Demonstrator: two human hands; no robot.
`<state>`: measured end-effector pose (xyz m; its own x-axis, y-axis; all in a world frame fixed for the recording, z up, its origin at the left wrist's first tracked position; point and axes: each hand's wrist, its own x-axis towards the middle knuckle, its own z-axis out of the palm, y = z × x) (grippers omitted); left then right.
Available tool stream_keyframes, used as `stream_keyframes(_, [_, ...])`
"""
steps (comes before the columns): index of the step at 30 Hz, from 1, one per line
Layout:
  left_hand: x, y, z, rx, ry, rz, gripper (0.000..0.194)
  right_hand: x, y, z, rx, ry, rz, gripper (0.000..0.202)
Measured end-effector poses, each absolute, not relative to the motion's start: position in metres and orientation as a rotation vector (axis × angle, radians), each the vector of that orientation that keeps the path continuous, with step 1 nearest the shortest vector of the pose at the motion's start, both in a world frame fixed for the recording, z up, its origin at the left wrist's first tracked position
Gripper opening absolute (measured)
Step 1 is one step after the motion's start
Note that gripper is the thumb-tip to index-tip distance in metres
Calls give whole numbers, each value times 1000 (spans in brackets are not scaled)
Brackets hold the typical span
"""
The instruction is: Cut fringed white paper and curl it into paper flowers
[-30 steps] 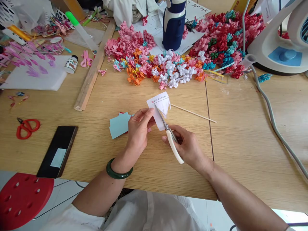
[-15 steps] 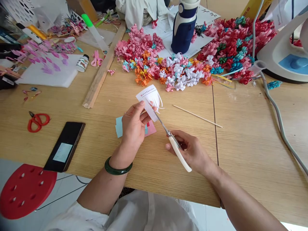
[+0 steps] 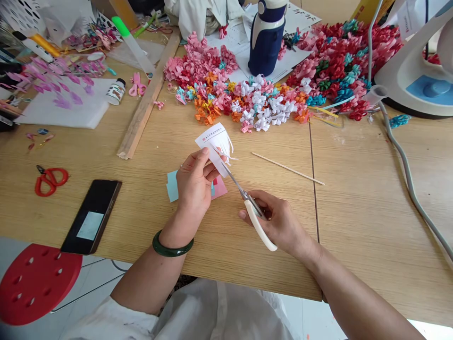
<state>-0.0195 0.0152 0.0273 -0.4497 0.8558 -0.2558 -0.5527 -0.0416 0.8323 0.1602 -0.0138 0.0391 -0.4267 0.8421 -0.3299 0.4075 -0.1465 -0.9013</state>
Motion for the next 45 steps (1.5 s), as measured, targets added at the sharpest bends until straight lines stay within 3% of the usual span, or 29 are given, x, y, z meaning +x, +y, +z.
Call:
stream_keyframes(21, [-18,14,25,391,1131,1731,28,165,-18,27,-1451,-1758,1439,50])
stream_keyframes(45, [-9,9,21,426,1170,1641,34,163,-15,32,-1450,-1722,1572,47])
